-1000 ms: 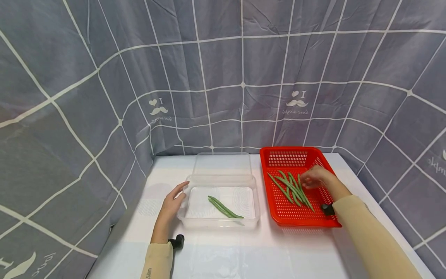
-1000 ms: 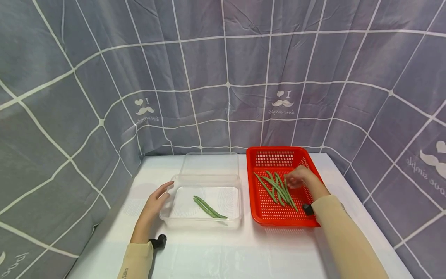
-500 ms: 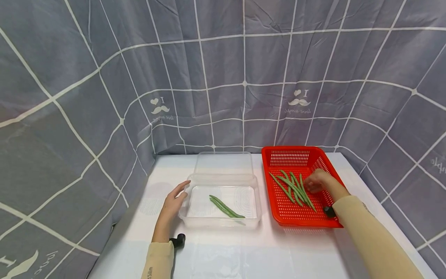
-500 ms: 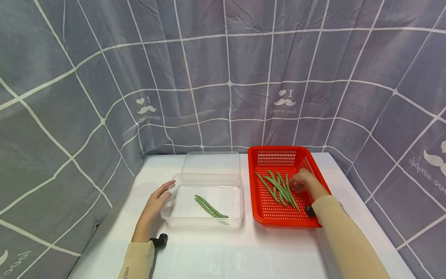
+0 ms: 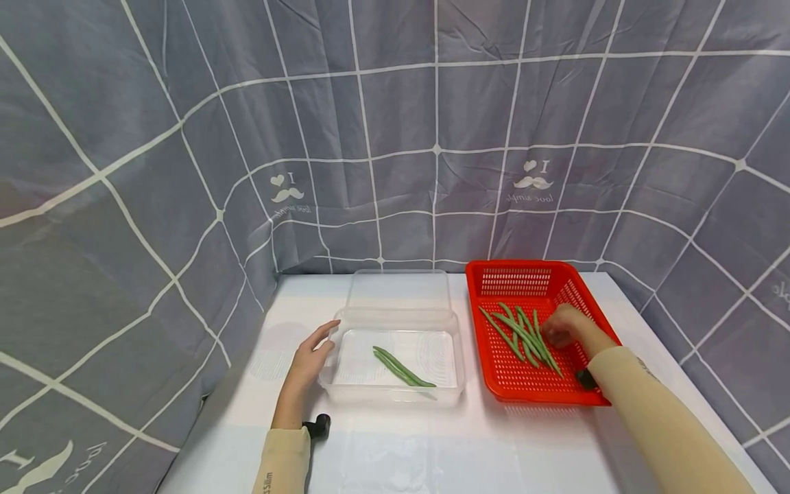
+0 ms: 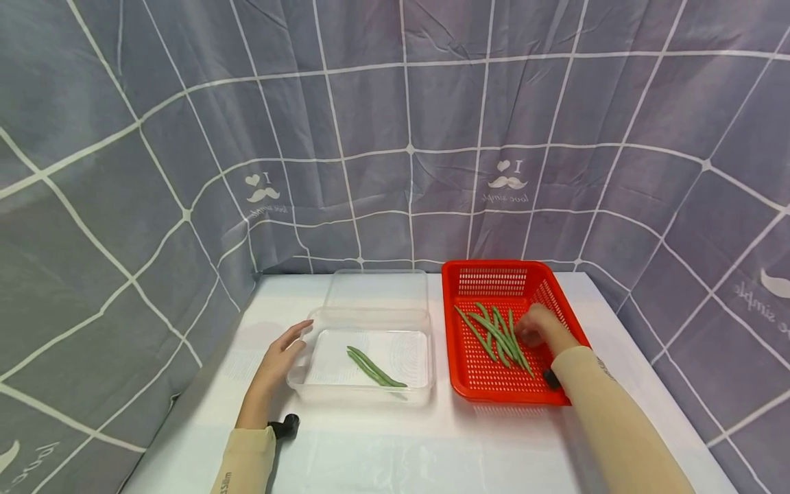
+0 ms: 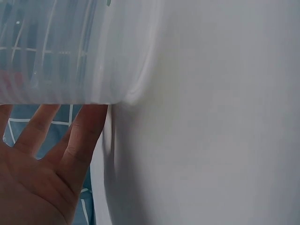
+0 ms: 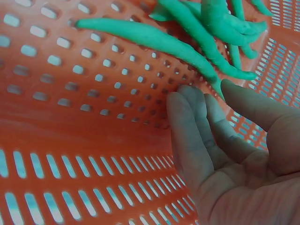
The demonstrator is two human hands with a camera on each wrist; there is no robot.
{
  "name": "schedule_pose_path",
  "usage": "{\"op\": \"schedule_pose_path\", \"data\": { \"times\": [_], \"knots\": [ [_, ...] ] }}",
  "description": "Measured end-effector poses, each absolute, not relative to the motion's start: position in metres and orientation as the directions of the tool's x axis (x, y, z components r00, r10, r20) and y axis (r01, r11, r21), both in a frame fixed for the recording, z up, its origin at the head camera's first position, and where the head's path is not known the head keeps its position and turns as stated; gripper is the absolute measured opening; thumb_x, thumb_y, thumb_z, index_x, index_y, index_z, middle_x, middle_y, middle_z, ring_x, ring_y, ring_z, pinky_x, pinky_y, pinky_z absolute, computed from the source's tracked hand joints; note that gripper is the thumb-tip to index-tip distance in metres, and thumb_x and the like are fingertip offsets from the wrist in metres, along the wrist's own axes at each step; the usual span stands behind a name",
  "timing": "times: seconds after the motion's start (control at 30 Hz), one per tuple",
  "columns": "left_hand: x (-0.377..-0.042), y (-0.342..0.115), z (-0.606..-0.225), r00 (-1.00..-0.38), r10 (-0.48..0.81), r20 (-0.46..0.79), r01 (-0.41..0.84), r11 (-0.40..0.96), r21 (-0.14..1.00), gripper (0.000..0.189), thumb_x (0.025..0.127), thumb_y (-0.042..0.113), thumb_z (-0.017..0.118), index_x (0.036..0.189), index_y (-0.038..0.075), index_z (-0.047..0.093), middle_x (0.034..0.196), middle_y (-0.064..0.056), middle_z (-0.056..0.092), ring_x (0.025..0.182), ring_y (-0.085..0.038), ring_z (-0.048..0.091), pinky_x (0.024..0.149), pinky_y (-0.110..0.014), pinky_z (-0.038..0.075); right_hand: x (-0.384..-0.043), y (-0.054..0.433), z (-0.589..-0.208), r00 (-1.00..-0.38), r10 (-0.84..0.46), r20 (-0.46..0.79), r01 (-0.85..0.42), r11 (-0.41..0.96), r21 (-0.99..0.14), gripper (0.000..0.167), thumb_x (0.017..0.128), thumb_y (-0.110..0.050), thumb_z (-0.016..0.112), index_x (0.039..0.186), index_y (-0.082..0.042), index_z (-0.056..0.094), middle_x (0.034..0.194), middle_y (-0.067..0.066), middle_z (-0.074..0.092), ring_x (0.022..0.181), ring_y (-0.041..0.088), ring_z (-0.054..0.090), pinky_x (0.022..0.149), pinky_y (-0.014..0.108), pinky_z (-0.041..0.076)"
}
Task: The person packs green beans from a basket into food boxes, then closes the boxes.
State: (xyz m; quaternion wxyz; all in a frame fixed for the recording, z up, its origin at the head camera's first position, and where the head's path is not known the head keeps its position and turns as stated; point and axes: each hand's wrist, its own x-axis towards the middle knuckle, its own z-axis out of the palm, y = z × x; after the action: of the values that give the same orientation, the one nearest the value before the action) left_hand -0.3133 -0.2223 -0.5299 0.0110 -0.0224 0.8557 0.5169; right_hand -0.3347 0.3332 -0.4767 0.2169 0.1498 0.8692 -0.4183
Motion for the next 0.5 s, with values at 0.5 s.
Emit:
{"op": "schedule_pose_path", "data": {
  "times": [0.5],
  "knots": [
    [-0.313, -0.222, -0.531, -0.999, -0.028, -0.045, -0.053, 0.454, 0.890, 0.051, 0.105, 0.020, 0.050, 0.154, 0.028, 0.056, 0.167, -0.020, 0.045, 0.154, -0.051, 0.040, 0.118, -0.070, 0.040, -0.342, 0.324, -0.488, -0.881, 0.120, -0.459, 0.407, 0.686, -0.603, 0.019, 0.093, -0.004, 0.067, 0.095, 0.011, 0.055, 0.069, 0.011, 0.064, 0.061, 0.020, 0.070, 0.065, 0.041, 0.066]
  ]
}}
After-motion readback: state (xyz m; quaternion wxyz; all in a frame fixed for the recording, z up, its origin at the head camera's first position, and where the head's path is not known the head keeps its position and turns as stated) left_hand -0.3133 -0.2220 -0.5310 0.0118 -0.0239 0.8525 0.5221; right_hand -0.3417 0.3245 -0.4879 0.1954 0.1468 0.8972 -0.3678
